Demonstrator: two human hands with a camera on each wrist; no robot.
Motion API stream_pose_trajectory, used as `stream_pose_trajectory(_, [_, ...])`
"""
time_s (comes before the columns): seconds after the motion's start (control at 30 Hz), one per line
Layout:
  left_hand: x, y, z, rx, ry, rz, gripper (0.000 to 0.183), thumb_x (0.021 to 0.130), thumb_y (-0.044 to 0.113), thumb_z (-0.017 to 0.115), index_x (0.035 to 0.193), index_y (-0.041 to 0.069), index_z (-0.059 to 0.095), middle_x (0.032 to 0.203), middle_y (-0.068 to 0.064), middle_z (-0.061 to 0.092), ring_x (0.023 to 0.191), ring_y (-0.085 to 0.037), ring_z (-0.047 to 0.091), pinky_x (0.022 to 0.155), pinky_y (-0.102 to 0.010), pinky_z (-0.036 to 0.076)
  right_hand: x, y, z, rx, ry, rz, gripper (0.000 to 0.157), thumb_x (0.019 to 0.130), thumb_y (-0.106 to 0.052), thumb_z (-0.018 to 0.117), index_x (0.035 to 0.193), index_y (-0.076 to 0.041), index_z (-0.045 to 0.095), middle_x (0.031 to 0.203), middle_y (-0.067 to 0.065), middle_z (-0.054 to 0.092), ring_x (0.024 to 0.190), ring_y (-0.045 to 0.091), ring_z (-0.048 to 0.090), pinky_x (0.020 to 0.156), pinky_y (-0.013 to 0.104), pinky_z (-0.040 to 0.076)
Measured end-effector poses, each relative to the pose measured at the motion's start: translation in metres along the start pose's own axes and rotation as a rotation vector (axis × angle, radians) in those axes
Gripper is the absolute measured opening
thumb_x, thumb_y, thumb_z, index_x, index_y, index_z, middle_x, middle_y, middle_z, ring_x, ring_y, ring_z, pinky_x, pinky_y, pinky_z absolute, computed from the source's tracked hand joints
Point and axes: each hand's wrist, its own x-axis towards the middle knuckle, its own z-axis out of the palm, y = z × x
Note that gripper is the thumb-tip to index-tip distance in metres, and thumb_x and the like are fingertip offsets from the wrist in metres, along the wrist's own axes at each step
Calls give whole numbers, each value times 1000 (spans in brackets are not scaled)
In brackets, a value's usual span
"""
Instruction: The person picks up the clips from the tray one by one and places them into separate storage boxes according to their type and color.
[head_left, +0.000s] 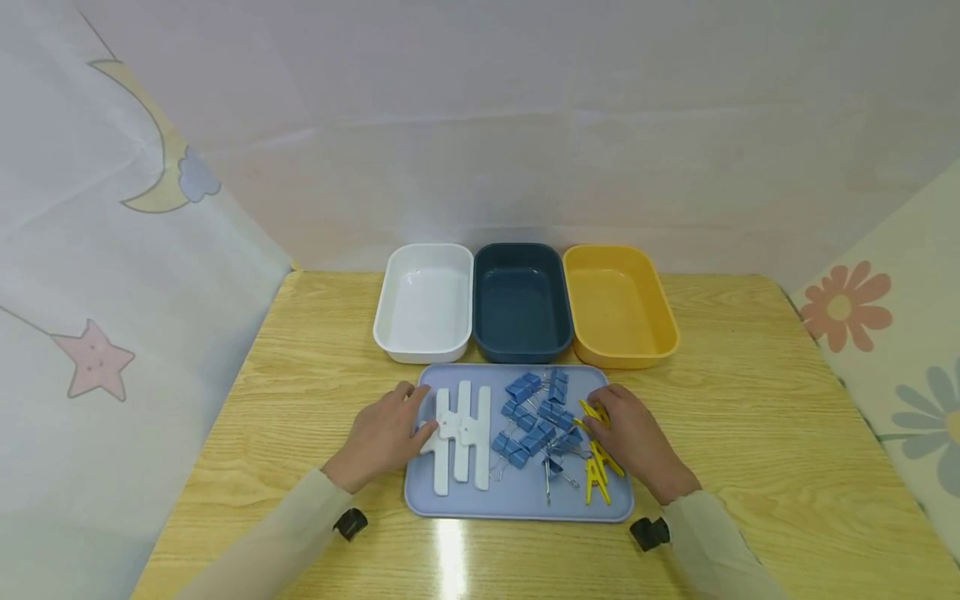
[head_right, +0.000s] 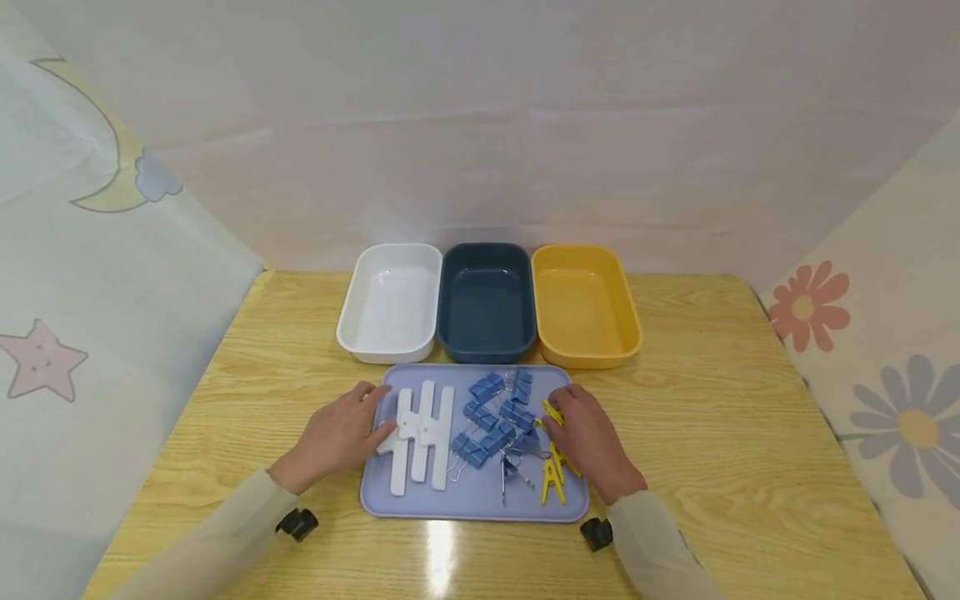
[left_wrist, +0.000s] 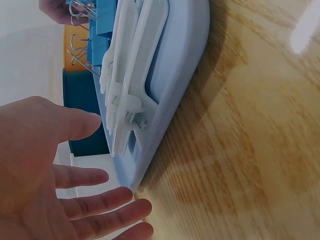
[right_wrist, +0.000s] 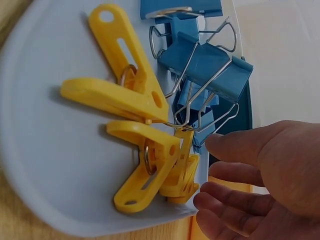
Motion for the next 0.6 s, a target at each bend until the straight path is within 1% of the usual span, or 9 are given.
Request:
stream_pose_trajectory(0.17, [1,-3,3,-6,-23,-20,57,93,41,60,138,6,49,118,-13,59,86,-19,61,58,-31,51,2,-2,0,-28,1,26,35,88,-18,70,117,0,61,115,18,59,97,28,56,91,49,52])
stream_pose_trajectory(0.4, [1,-6,7,-3,-22,-29,56,96,35,54,140,1,45,115,-15,61,93,-24,64,64,-38,55,5,-4,0,-55,17,12,36,88,-17,70,119,0,60,118,19,60,103,31,58,93,50,52])
stream_pose_trajectory(0.5, [1,-7,8,7,-14,-24,54,97,32,53,139,-1,45,111,-14,62,91,-24,64,62,-37,55,6,-4,-1,-60,12,10,35,88,-16,69,118,1,60,117,19,60,103,32,59,93,51,51])
stream_pose_trajectory(0.6, [2,-7,8,8,-11,-20,52,98,31,52,138,-2,46,106,-13,62,86,-22,63,58,-34,52,8,-5,-1,-64,0,19,35,88,-16,69,118,0,60,117,18,60,102,32,58,94,51,51])
